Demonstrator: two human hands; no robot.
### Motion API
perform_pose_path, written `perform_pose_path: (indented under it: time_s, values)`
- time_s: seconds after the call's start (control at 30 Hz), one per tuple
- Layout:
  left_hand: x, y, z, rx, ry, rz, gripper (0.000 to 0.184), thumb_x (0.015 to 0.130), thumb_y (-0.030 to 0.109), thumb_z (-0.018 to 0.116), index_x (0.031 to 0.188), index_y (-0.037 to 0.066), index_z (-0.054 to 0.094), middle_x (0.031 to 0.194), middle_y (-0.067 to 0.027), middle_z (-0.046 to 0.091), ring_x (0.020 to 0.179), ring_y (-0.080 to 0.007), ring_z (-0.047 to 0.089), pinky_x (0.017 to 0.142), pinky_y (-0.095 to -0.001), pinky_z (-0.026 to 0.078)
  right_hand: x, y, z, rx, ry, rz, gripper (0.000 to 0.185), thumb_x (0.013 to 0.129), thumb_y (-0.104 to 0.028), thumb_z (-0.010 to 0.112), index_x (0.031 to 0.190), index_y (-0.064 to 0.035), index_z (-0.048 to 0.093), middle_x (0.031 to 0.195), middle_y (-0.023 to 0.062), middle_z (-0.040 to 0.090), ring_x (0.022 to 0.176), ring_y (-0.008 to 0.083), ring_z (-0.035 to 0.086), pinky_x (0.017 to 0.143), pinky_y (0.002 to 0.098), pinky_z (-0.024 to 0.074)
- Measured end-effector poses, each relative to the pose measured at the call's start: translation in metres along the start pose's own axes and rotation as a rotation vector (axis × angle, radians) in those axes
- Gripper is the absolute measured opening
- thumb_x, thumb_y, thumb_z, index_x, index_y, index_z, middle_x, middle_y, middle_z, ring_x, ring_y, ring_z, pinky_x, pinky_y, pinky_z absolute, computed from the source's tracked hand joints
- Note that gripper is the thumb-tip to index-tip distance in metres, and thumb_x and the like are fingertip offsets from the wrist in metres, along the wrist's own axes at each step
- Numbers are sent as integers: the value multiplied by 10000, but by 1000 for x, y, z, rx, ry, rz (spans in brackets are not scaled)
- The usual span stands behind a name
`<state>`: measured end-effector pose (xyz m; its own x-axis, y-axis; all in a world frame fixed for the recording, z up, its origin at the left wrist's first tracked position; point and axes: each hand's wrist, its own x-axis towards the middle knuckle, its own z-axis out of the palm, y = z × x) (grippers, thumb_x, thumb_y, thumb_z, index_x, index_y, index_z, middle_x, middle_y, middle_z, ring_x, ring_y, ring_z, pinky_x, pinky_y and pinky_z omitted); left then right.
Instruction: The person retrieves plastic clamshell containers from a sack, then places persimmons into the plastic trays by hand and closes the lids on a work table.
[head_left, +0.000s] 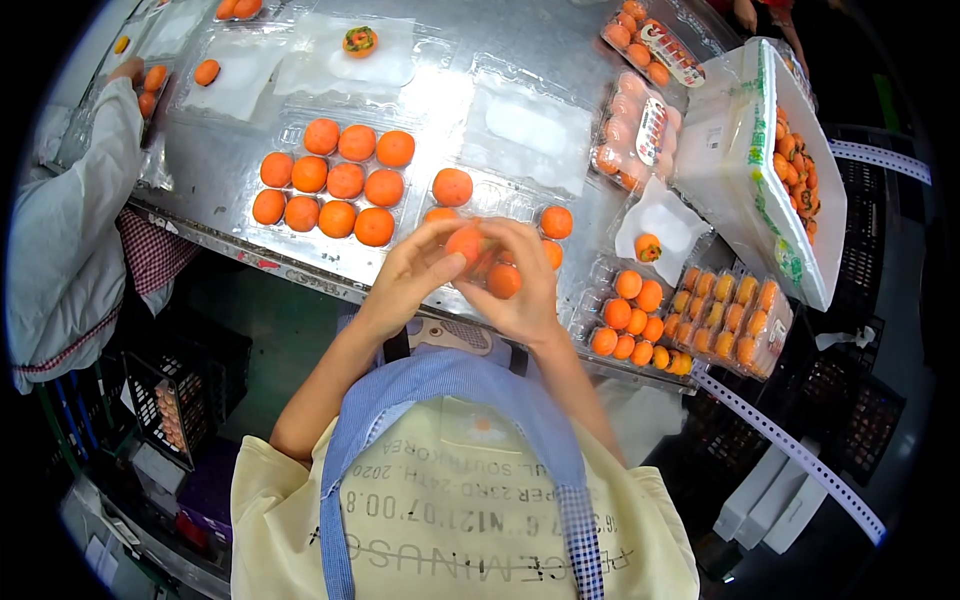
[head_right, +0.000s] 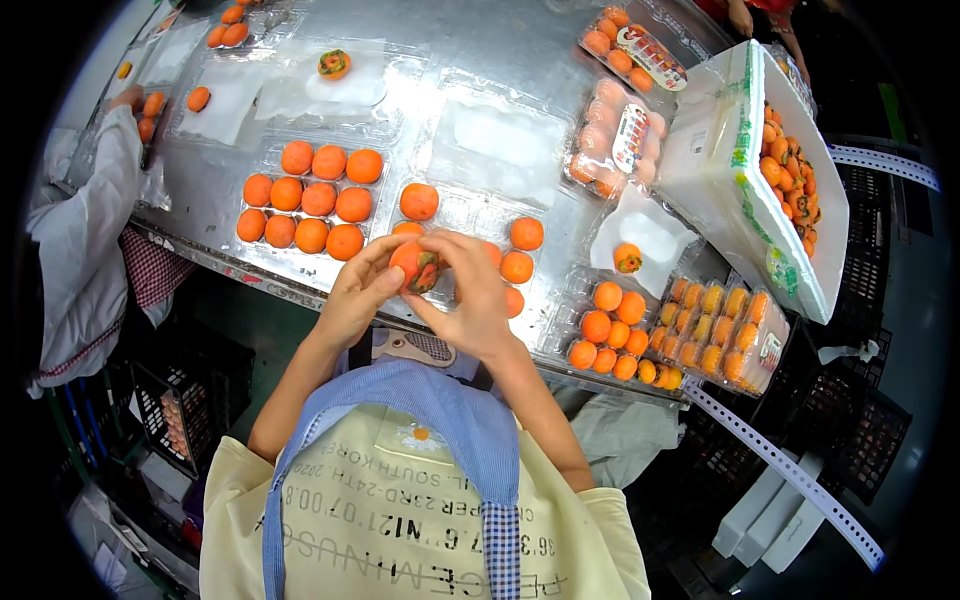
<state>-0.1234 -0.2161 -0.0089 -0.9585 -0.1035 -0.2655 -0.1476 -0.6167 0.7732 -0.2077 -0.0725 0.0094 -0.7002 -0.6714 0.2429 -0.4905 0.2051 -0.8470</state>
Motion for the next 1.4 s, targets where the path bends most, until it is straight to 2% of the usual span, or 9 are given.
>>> perform_pose_path:
  time_s: [0.33, 0.63, 0.73, 0.77, 0.8, 0.9, 0.97, 1.13, 1.4]
  values:
    - [-3, 2, 2, 19, 38, -25, 515, 780, 36, 678, 1238, 1, 445, 1161, -131, 540, 1083, -192, 536, 912, -312, 446, 1, 0, 0, -78, -33, -104, 598, 610, -99, 776, 1149, -28, 526, 1084, 143, 551, 996, 301, 546, 840, 363, 451]
    - [-1, -13, -8, 155, 255, -106, 453, 849, 129, 613, 1253, 23, 439, 1175, -116, 500, 950, -151, 573, 791, -275, 478, -10, 28, -37, -23, -60, 232, 557, 634, -177, 781, 1115, -32, 541, 994, 108, 583, 886, 222, 582, 750, 330, 475]
    - [0, -10, -14, 190, 312, -83, 355, 888, 138, 562, 1203, 1, 470, 1092, -94, 558, 896, -121, 584, 719, -244, 497, 11, 46, -118, -67, 284, 222, 537, 636, -156, 782, 1109, -40, 554, 946, 51, 596, 767, 129, 591, 697, 281, 476]
    - [0, -11, -18, 185, 295, -89, 334, 888, 131, 560, 1186, 2, 481, 1075, -89, 566, 888, -117, 583, 716, -240, 495, 20, 48, -158, -360, 401, 246, 499, 664, -165, 765, 1102, -43, 559, 934, 56, 602, 755, 135, 590, 702, 273, 475]
    - [0, -14, -24, 181, 285, -97, 313, 888, 125, 559, 1170, 4, 492, 1057, -84, 574, 881, -113, 583, 713, -236, 493, 31, 47, -208, -183, 485, 275, 486, 712, -202, 734, 1131, -38, 550, 942, 55, 606, 772, 138, 579, 707, 279, 476]
    - [0, -13, -20, 180, 296, -99, 254, 884, 110, 562, 1114, 9, 525, 1003, -76, 595, 843, -105, 581, 710, -232, 481, 47, 45, -319, -576, 1043, 106, 621, 765, -253, 713, 1231, 58, 445, 1165, 157, 486, 1077, 236, 471, 920, 342, 383]
    - [-1, -13, -16, 196, 329, -83, 267, 875, 113, 571, 1116, 3, 530, 1004, -93, 594, 828, -114, 586, 713, -245, 477, 43, 23, -346, -654, 1222, -13, 604, 772, -190, 708, 1236, 71, 423, 1182, 153, 475, 1097, 231, 464, 918, 338, 394]
    - [-1, -17, -20, 60, 379, -45, 204, 929, 172, 512, 1064, 25, 552, 920, -42, 600, 795, -90, 577, 695, -236, 465, 23, 34, -257, -269, 971, 41, 279, 821, -66, 637, 1078, 20, 568, 1035, 98, 587, 937, 169, 560, 836, 270, 446]
    - [-5, -19, -22, 22, 412, -51, 150, 944, 197, 476, 961, 62, 538, 891, -51, 586, 770, -118, 558, 693, -269, 445, -38, 75, -92, -270, 172, 343, 276, 746, -76, 666, 1012, -28, 614, 899, 95, 623, 826, 201, 589, 767, 307, 463]
